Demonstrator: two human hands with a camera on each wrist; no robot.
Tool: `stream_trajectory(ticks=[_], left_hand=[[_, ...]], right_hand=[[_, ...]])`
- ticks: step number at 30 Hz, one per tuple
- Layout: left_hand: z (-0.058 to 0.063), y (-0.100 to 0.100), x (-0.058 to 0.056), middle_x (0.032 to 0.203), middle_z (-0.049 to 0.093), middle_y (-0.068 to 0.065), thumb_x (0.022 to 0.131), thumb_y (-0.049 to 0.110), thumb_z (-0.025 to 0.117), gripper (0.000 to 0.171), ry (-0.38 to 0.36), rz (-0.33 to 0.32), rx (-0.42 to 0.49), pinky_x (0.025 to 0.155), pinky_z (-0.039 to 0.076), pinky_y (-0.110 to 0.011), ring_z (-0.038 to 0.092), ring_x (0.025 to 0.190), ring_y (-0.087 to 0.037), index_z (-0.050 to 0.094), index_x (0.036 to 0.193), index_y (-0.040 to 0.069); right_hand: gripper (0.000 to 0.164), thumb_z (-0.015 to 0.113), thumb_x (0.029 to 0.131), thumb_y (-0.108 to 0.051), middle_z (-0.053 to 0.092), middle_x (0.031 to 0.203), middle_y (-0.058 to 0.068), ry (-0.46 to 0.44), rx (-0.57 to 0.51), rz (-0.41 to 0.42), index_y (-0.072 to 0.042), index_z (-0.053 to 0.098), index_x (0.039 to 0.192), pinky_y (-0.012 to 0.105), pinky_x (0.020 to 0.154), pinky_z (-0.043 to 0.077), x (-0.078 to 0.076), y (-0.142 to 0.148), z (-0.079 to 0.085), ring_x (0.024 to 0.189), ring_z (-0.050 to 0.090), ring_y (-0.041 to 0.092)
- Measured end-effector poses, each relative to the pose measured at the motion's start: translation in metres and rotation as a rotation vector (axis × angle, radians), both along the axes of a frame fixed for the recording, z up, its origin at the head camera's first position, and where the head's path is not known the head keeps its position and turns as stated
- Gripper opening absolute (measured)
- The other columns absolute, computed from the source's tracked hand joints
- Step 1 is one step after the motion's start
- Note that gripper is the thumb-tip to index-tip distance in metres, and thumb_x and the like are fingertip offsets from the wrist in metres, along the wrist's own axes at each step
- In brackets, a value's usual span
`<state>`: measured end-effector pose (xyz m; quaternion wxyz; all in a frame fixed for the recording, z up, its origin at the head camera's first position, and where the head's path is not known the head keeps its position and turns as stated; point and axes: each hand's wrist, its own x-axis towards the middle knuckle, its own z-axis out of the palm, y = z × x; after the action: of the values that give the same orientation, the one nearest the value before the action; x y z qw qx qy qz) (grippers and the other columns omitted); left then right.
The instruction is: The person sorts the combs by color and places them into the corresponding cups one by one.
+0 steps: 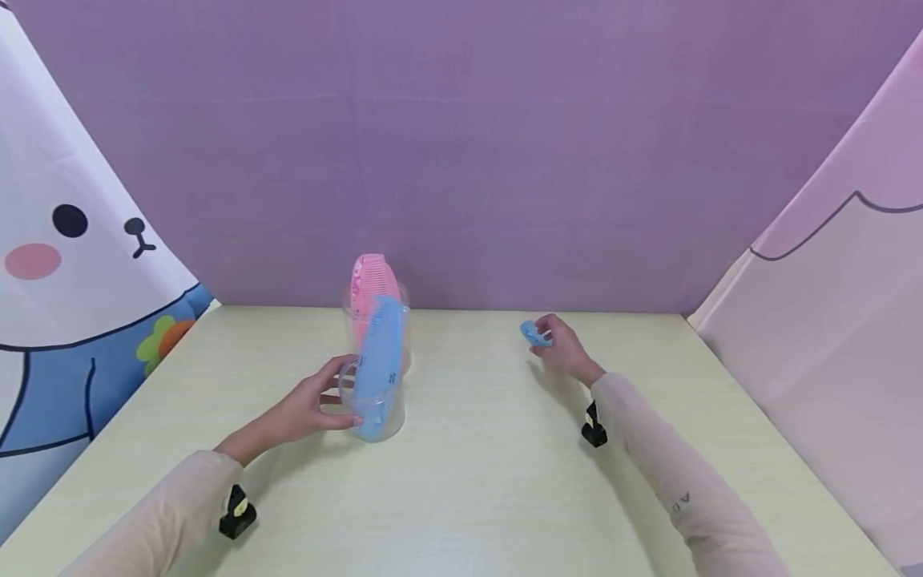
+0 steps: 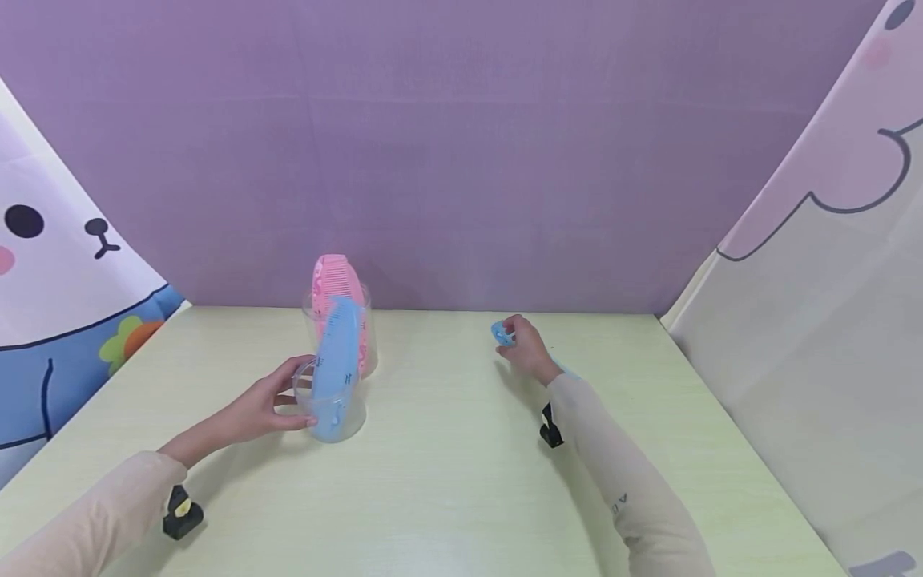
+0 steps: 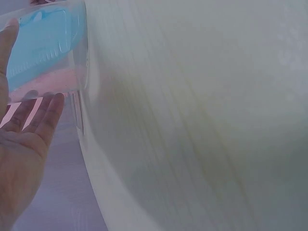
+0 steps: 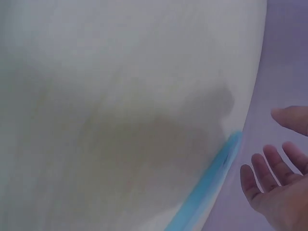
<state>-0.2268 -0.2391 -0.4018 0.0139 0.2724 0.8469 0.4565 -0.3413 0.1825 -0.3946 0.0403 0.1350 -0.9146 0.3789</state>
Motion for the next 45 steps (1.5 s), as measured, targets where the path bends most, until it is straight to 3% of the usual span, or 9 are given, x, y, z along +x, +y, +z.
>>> stream_trajectory(ticks=[9, 20, 27, 45], left_hand=[[-0.001, 0.001, -0.001, 0.129, 0.045, -0.017, 0.071, 0.022, 0.078, 0.081, -0.003, 0.002, -0.005, 0.084, 0.054, -0.038, 0.051, 0.113, -0.038, 0.03, 0.136, 0.011], [0.002, 0.002, -0.001, 0.129, 0.044, -0.018, 0.071, 0.023, 0.078, 0.082, -0.01, 0.007, -0.017, 0.085, 0.053, -0.04, 0.051, 0.113, -0.038, 0.029, 0.136, 0.011], [0.002, 0.003, -0.001, 0.129, 0.044, -0.017, 0.072, 0.023, 0.078, 0.082, -0.013, 0.002, -0.014, 0.085, 0.054, -0.039, 0.051, 0.113, -0.038, 0.029, 0.136, 0.011], [0.001, 0.001, 0.0, 0.13, 0.043, -0.019, 0.072, 0.022, 0.078, 0.081, -0.011, 0.003, -0.007, 0.084, 0.054, -0.04, 0.05, 0.113, -0.039, 0.03, 0.135, 0.01]], right_hand=[[0.046, 0.062, 0.081, -0.002, 0.049, 0.118, 0.028, 0.016, 0.1, 0.029, 0.01, 0.041, 0.121, 0.05, 0.094, 0.043, -0.012, 0.023, -0.007, 0.109, 0.049, 0.042], [0.051, 0.059, 0.087, -0.011, 0.044, 0.126, 0.031, -0.087, 0.235, -0.01, 0.008, 0.036, 0.128, 0.053, 0.098, 0.039, -0.017, 0.033, -0.01, 0.117, 0.041, 0.044], [0.051, 0.059, 0.087, -0.014, 0.044, 0.128, 0.03, -0.126, 0.249, -0.027, 0.006, 0.036, 0.128, 0.053, 0.098, 0.038, -0.019, 0.035, -0.012, 0.118, 0.039, 0.044], [0.06, 0.07, 0.076, -0.005, 0.049, 0.122, 0.027, -0.009, 0.232, -0.081, 0.003, 0.038, 0.126, 0.052, 0.095, 0.04, -0.016, 0.023, -0.008, 0.112, 0.041, 0.042]])
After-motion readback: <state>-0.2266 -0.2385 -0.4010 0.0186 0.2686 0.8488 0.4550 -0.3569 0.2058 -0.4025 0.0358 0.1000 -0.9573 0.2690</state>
